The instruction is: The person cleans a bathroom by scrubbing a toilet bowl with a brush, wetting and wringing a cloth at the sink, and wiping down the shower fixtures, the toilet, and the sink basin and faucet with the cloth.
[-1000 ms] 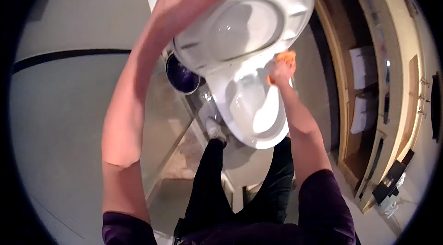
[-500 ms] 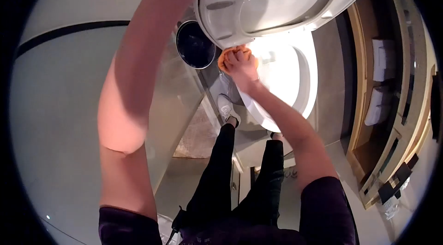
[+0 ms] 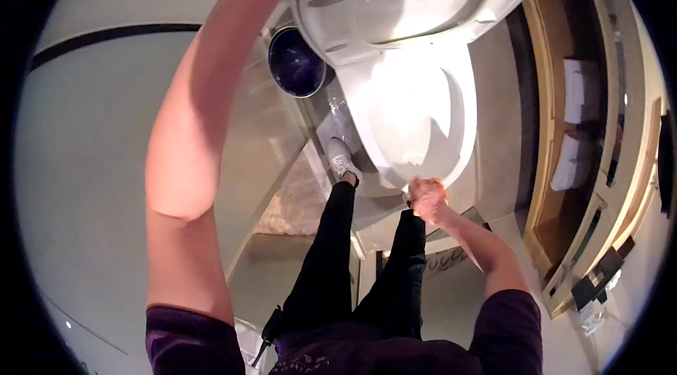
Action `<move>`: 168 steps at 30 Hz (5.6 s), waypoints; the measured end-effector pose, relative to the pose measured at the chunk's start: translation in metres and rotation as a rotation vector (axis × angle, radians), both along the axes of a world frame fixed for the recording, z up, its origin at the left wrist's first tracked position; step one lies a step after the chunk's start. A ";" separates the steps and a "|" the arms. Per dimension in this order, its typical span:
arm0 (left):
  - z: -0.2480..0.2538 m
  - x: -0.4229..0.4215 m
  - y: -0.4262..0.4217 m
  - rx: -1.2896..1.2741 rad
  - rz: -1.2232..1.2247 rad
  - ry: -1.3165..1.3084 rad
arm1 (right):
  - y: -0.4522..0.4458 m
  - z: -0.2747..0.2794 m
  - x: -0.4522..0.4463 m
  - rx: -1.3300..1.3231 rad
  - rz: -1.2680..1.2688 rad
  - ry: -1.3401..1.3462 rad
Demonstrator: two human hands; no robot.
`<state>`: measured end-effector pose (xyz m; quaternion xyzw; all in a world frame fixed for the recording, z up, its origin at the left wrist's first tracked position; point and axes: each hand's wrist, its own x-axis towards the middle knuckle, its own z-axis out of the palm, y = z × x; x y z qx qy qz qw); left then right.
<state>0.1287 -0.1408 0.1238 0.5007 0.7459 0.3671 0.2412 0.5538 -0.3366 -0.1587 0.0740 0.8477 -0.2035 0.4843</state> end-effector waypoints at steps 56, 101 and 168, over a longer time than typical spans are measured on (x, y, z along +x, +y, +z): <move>-0.093 -0.130 -0.015 -0.052 0.226 -0.126 | -0.089 -0.131 0.119 -1.007 -2.723 0.222; 0.153 0.592 0.149 -0.128 -0.177 -1.457 | 0.183 0.429 0.442 0.344 -2.030 1.498; -0.044 0.762 0.061 0.064 -0.768 -0.089 | 0.032 0.323 0.460 0.513 -2.698 0.835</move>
